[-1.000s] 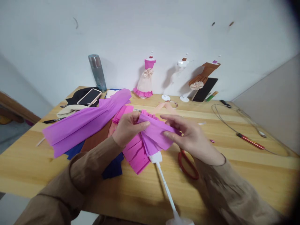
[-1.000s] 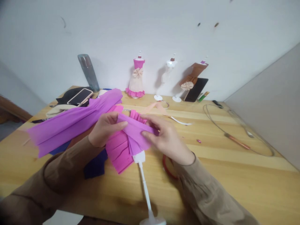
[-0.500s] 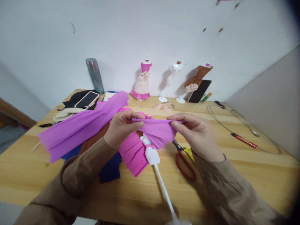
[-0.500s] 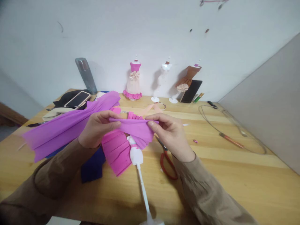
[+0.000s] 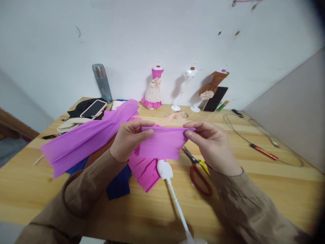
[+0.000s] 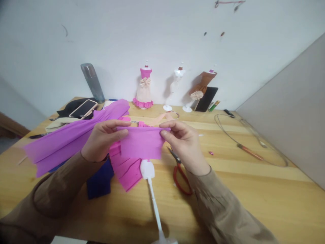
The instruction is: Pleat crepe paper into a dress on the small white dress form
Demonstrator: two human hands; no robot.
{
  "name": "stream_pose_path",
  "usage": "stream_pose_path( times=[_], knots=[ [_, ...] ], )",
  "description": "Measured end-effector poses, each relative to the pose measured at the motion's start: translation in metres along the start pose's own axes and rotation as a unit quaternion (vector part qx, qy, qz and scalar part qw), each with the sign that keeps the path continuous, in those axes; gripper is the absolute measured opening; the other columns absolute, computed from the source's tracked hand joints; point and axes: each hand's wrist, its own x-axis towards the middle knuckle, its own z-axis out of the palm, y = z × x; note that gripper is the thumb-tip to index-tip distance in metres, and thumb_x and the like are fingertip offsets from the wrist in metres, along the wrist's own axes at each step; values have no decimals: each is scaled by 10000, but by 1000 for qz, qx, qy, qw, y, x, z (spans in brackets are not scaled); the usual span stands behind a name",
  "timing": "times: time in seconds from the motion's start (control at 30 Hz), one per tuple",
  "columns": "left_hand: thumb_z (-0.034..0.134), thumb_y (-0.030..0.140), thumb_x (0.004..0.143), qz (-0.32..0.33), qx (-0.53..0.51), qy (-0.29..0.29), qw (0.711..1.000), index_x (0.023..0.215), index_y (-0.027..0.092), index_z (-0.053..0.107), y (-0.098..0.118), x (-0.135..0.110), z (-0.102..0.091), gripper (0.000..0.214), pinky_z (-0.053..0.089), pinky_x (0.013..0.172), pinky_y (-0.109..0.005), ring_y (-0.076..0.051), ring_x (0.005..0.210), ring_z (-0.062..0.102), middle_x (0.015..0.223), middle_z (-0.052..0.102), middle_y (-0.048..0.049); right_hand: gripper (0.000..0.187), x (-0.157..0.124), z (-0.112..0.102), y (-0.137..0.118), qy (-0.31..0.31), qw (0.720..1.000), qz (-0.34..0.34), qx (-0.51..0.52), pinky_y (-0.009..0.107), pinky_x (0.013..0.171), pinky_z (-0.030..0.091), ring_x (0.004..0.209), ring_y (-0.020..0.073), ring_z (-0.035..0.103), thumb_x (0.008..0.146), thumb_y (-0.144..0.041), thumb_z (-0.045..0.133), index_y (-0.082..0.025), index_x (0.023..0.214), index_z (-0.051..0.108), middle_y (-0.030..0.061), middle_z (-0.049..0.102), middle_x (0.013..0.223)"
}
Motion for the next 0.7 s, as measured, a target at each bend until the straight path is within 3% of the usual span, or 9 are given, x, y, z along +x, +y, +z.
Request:
stream_pose_path(
  times=[0.2,0.33,0.53,0.7],
  knots=[
    [885,241,614,39,-7,6,999,755,229,814,1,-1,0,158,528,750,-329,-173,738,662,775,768,-28,102,-1,-3,3,24,999,-19,22,300,656,552,709,155,650,744,-200,773,-251,829,753,15,733,819],
    [880,245,628,93,24,4,995,726,217,806,1,0,1,126,560,757,-330,-183,745,692,770,780,-34,100,0,-3,4,16,998,-40,43,271,629,545,694,147,655,720,-212,812,-257,802,778,9,744,787],
    [867,185,638,175,82,-35,981,858,227,807,-4,3,-3,232,579,781,-338,-211,845,721,881,794,-42,81,1,-4,6,5,997,-56,55,251,611,536,667,135,647,732,-284,840,-271,792,786,4,745,758],
    [832,197,691,185,111,-4,976,787,212,794,-6,3,-3,104,567,733,-318,-191,779,709,801,781,-33,122,0,-3,3,4,998,-47,51,257,605,530,665,139,641,689,-309,870,-258,752,778,9,735,749]
  ],
)
